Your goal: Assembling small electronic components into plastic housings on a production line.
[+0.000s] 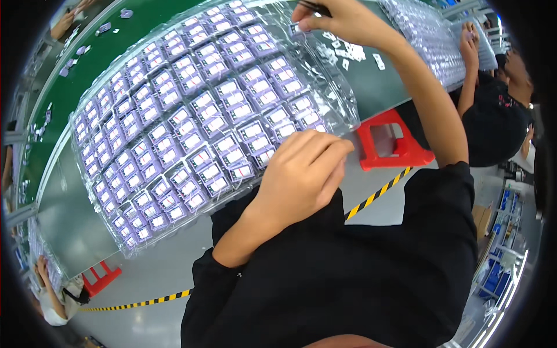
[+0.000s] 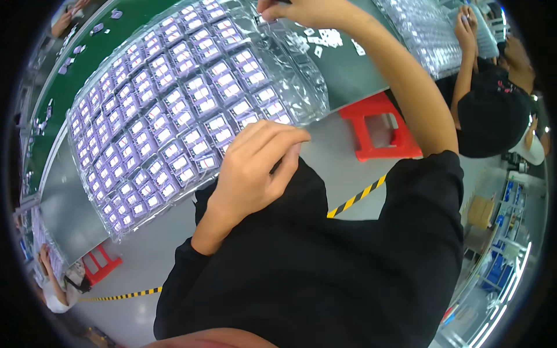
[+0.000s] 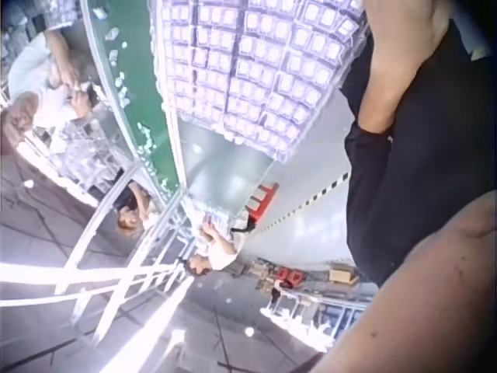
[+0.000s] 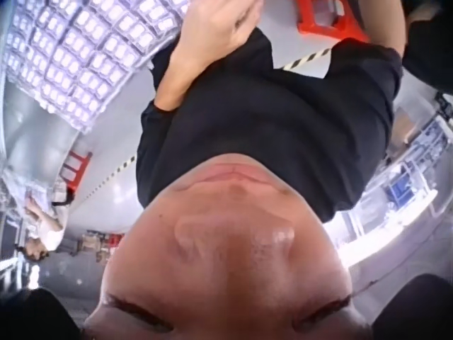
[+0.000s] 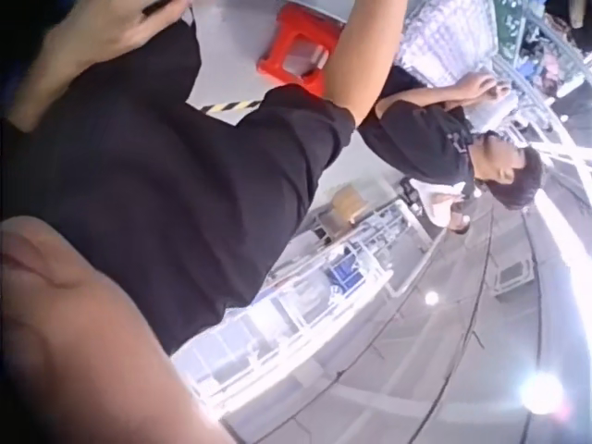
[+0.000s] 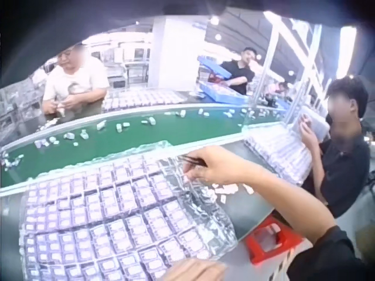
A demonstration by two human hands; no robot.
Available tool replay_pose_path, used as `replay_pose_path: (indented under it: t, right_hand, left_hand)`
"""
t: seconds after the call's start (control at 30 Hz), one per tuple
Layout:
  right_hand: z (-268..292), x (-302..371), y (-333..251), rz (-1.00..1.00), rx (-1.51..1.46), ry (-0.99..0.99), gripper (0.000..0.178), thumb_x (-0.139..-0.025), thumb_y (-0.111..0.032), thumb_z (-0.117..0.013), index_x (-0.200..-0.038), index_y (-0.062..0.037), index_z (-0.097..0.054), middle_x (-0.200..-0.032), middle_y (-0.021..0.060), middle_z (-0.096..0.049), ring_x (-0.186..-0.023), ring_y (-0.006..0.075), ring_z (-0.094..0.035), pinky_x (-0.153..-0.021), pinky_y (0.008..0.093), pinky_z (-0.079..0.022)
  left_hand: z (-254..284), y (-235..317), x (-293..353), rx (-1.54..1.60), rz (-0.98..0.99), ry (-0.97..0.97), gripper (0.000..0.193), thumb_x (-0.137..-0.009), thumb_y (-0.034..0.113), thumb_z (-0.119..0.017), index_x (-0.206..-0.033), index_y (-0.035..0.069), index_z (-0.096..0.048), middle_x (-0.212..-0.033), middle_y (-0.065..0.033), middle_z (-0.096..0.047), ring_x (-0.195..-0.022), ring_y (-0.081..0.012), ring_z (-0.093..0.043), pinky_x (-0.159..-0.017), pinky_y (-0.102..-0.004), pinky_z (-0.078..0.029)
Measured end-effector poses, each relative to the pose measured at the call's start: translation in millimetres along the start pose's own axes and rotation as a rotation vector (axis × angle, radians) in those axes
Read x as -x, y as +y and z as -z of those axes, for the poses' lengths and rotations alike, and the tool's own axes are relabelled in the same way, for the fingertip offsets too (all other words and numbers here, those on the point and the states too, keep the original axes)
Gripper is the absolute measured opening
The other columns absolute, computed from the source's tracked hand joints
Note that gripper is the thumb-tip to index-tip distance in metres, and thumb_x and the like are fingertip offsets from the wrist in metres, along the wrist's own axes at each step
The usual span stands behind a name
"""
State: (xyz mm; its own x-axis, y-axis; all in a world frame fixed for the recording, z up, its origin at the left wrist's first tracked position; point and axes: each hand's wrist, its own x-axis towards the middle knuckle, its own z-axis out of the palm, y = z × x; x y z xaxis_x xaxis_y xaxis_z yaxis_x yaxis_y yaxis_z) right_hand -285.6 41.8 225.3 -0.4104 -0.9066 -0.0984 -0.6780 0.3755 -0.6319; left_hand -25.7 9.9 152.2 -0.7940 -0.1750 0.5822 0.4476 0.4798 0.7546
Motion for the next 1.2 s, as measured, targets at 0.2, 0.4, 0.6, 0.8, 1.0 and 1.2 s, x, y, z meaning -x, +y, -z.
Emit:
replay_pose_path:
  t: [0.2,0.4,0.6,0.8,1.0,1.2]
  right_hand:
    - [-19.4,88.7,7.1,0.133,0.015,-0.019,0.015,-0.086,-0.015,-0.069,-0.093,-0.0015,-0.066,-0.079,-0.0003,-0.063,-0.063,0.0054,-0.046,-0.058,0.0230,-0.036]
    - [-49.5,126.7,-19.7,-0.130,-0.104,0.018,0.015,-0.084,-0.010,-0.070,-0.091,0.0016,-0.065,-0.077,0.0097,-0.066,-0.072,0.0169,-0.062,-0.070,0.0302,-0.049]
    - [-56.4,129.7,3.9,0.067,-0.182,0.041,0.016,-0.087,-0.010,-0.067,-0.098,0.0015,-0.063,-0.086,0.0113,-0.068,-0.077,0.0211,-0.064,-0.073,0.0319,-0.050]
    - [-58.9,126.1,13.8,0.209,-0.106,0.037,0.018,-0.085,-0.010,-0.070,-0.097,0.0002,-0.061,-0.086,0.0133,-0.068,-0.080,0.0279,-0.067,-0.074,0.0352,-0.051]
    - [-46.9,111.8,16.8,0.320,0.034,-0.084,0.016,-0.082,-0.007,-0.069,-0.094,-0.0010,-0.060,-0.082,0.0145,-0.068,-0.080,0.0335,-0.066,-0.070,0.0396,-0.049]
    - [-35.8,102.9,-1.3,0.399,0.304,-0.223,0.024,-0.074,0.006,-0.064,-0.096,-0.0013,-0.057,-0.079,0.0131,-0.064,-0.076,0.0337,-0.064,-0.065,0.0401,-0.048]
  left_hand:
    - [4.2,7.9,5.3,-0.357,-0.072,-0.101,0.027,-0.070,0.000,-0.075,-0.095,0.006,-0.067,-0.092,-0.0020,-0.062,-0.084,-0.0206,-0.058,-0.073,-0.0347,-0.043]
    - [3.4,-2.0,3.7,-0.502,-0.064,-0.162,0.028,-0.072,0.009,-0.078,-0.097,0.006,-0.067,-0.085,-0.0018,-0.056,-0.076,-0.0194,-0.052,-0.066,-0.0331,-0.037]
    - [-3.0,-8.7,0.9,-0.602,-0.147,-0.212,0.021,-0.075,0.004,-0.063,-0.096,0.004,-0.064,-0.085,-0.0023,-0.051,-0.075,-0.0173,-0.049,-0.067,-0.0314,-0.037]
    - [-2.9,-7.7,-1.2,-0.629,-0.111,-0.230,0.025,-0.075,0.007,-0.076,-0.099,0.008,-0.068,-0.084,0.0000,-0.056,-0.071,-0.0172,-0.051,-0.065,-0.0321,-0.036]
    - [-3.9,-9.0,-2.0,-0.647,-0.085,-0.253,0.030,-0.075,0.007,-0.076,-0.105,0.009,-0.070,-0.082,0.0013,-0.055,-0.068,-0.0150,-0.048,-0.064,-0.0318,-0.034]
    - [-2.3,-8.4,-3.2,-0.614,-0.084,-0.242,0.030,-0.074,0.006,-0.076,-0.104,0.009,-0.071,-0.081,0.0021,-0.055,-0.065,-0.0145,-0.046,-0.064,-0.0312,-0.033]
